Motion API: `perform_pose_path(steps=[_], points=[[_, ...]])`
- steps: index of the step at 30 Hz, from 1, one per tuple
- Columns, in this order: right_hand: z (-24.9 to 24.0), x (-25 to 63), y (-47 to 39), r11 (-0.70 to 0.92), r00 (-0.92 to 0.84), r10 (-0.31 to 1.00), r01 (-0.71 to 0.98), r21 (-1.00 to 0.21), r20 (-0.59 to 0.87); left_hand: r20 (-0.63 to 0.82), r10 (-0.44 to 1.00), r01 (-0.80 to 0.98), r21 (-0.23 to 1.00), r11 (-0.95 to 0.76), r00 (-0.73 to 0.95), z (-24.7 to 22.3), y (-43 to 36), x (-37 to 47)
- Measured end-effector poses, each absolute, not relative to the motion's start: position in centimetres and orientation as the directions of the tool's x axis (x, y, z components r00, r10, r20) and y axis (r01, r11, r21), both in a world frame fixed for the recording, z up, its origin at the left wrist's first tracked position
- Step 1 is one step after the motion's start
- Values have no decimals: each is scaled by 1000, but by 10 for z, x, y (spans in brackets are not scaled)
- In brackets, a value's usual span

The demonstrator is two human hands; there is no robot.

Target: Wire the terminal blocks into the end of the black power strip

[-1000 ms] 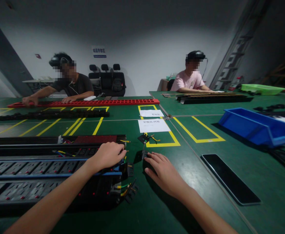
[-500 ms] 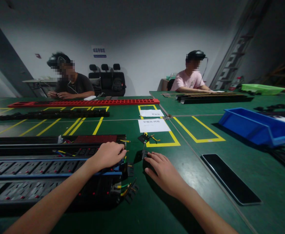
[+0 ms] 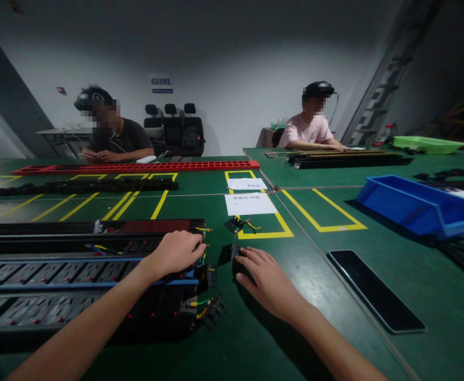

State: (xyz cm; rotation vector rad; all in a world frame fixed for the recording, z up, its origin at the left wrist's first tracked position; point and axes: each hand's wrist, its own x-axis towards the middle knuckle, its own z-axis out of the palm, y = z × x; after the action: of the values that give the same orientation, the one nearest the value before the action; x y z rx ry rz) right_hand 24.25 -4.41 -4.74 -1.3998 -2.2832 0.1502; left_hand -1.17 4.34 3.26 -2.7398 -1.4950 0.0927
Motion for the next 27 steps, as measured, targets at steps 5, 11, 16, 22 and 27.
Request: perform_pose_path(steps=[5,11,16,22,27], points=[[-49,243,-44,481,-371,863,811,-332,344,-40,847,847,-27,-531,530,32,43,-12],[-48,243,-44,472,-378,871,820,-323,313,-29,840,839,-39,-542,541,30,44,-12],[-48,243,-44,473,-378,871,819,-326,315,-26,839,838,-37,-544,544,30,44,-13],[-48,243,-44,479,-378,867,814,-328,325,-29,841,840,-39,-542,541,31,44,-13],[-49,243,-44,475,-381,869,821,-317,316,-32,840,839,-43,-543,542,30,44,-13]])
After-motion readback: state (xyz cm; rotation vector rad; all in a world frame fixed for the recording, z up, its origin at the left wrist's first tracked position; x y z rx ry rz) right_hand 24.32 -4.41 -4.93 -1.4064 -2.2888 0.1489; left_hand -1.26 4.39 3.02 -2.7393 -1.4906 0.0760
